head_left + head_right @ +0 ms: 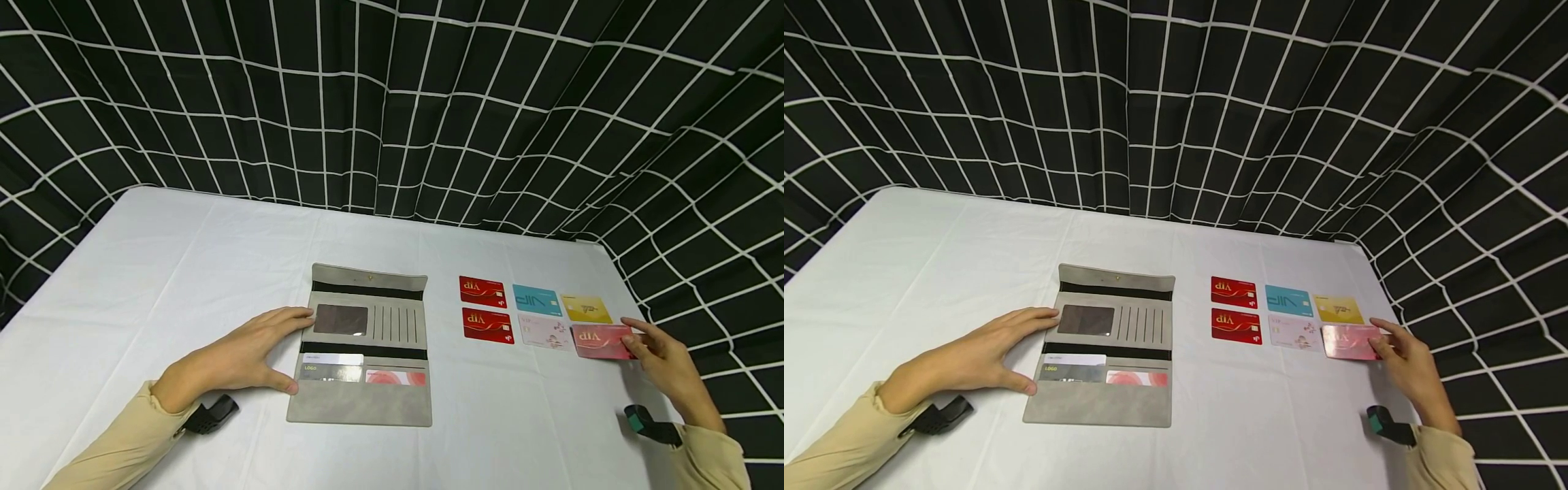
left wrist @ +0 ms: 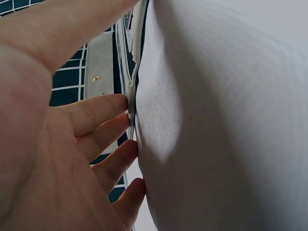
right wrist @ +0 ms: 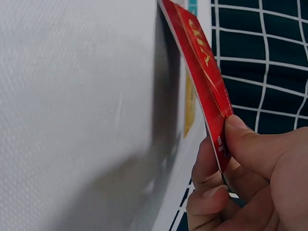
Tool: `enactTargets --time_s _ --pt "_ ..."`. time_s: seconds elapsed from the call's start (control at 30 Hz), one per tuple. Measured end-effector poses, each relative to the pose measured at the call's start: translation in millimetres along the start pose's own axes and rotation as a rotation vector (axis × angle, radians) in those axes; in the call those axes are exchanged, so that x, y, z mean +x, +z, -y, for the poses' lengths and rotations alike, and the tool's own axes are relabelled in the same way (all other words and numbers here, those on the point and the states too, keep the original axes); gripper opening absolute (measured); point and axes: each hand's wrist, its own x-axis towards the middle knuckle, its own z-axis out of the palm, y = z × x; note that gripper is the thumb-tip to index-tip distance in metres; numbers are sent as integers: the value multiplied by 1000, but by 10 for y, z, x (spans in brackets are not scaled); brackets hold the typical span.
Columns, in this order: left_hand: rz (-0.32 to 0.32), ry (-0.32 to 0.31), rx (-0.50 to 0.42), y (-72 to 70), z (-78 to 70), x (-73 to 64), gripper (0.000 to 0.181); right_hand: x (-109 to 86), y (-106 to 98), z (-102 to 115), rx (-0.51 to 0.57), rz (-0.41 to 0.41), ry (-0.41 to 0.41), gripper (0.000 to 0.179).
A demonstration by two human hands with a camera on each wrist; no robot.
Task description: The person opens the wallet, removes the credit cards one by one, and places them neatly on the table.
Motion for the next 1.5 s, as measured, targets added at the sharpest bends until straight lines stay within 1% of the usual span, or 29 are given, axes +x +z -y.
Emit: enactTargets --time_s 0.13,0.33,0.47,0.67,0.8,0.93,1.1,1.23,1.3,1.5 --pt "2 0 -1 2 1 -1 103 34 11 -23 -70 6 31 55" --pt "-4 5 -2 5 1 3 103 81 18 -23 -111 43 98 59" --pt "-6 4 -4 5 1 2 104 106 29 -17 -152 57 118 58" --pt "-10 3 -7 6 -1 0 103 114 52 -3 -163 58 163 58" --pt "-19 10 -4 4 -3 3 103 111 46 15 -161 49 172 56" --pt "-18 9 -4 2 -6 5 103 90 35 35 -149 13 151 53" --pt "-18 7 -4 3 -7 1 103 40 31 82 -126 -20 75 49" --pt "-19 10 0 4 -4 1 103 13 36 147 -100 -13 37 49" --pt "-20 12 1 6 -2 2 103 12 37 183 -96 -6 35 50" --pt "-14 9 1 6 5 4 103 7 47 271 -113 0 -1 50"
